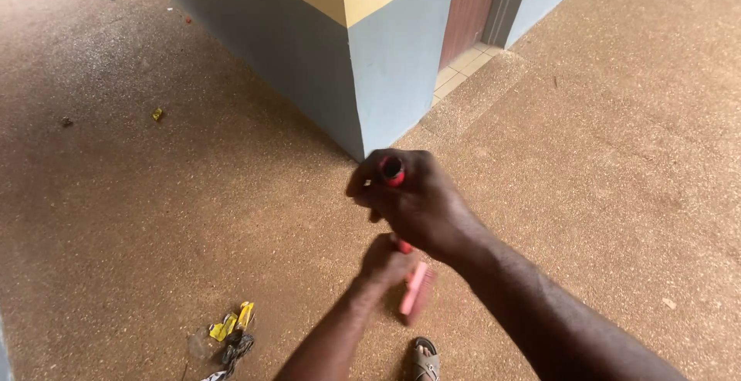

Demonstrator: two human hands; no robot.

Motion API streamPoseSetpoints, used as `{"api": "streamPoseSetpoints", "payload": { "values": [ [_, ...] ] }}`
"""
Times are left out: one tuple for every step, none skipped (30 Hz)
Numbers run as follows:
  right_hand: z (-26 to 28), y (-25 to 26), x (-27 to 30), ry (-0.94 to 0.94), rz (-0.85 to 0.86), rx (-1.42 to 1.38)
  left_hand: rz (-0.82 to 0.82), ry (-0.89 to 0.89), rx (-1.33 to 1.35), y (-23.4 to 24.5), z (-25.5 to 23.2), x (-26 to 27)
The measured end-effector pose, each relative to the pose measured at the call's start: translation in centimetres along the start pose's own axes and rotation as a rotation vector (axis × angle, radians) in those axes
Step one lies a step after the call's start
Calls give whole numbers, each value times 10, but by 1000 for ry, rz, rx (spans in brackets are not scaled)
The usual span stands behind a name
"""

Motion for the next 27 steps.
{"api": "streamPoseSetpoints", "payload": {
  "values": [
    [2, -4, -3, 27, 23, -44, -70, -105, -73, 19, 6, 2],
    [3, -10, -7, 43, 58, -76, -139, -210, -147, 37, 10, 5],
    [4, -14, -13, 62, 92, -107, -135, -71, -114, 51, 23, 10],
    [3, -18, -20, 81, 126, -138, -131, 67, -81, 66, 38, 17],
    [2, -25, -24, 102, 151, -177, -120, 108, -138, 79, 49, 27],
    [0, -33, -27, 123, 176, -216, -109, 149, -196, 89, 59, 37],
    [-5, -38, -27, 144, 205, -255, -117, 249, -242, 98, 74, 38],
    [-11, -39, -27, 173, 232, -263, -126, 348, -288, 103, 87, 39],
    [-14, -41, -28, 206, 259, -272, -174, 329, -332, 109, 94, 40],
    [-15, -41, -29, 239, 287, -282, -221, 310, -377, 112, 97, 44],
    [-18, -37, -31, 251, 294, -293, -264, 287, -422, 112, 98, 46],
    [-20, -30, -32, 264, 302, -305, -273, 283, -396, 111, 98, 42],
    [-20, -20, -32, 269, 306, -318, -274, 279, -367, 109, 94, 36],
    [-20, -9, -34, 229, 276, -301, -275, 275, -337, 108, 88, 28],
    [-17, 7, -38, 193, 242, -279, -240, 296, -281, 104, 80, 16],
    [-14, 22, -41, 158, 208, -257, -204, 316, -225, 98, 70, 3],
    [-6, 37, -43, 182, 178, -236, -170, 333, -172, 92, 60, -12],
    [2, 50, -45, 206, 149, -214, -193, 206, -192, 86, 42, -31],
    [9, 60, -47, 228, 119, -191, -215, 80, -209, 77, 24, -47],
    [16, 67, -50, 282, 98, -146, -159, 233, -68, 65, 21, -63],
    [21, 72, -54, 330, 82, -104, -97, 392, 73, 49, 19, -71],
    [23, 74, -56, 378, 65, -61, -190, 79, 47, 43, -5, -92],
    [26, 71, -60, 464, 3, 75, -283, -234, 17, 40, -27, -104],
    [30, 65, -66, 548, -60, 213, -211, -173, 312, 32, -30, -111],
    [32, 61, -72, 635, -127, 356, -137, -115, 606, 22, -35, -123],
    [24, 55, -81, 496, -67, 516, -152, -60, 858, 11, -41, -134],
    [13, 47, -88, 351, -7, 667, -167, 2, 1106, 1, -43, -142]
  ]
}}
Point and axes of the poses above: each hand's wrist, its own x-axis away from the middle knuckle, its own y-axis out of the back of the hand, z = x × y, the point moved 5 cm from there along -x, towards the middle knuckle, and after that the axes turned 8 degrees about -z, right-handed, at the moved point
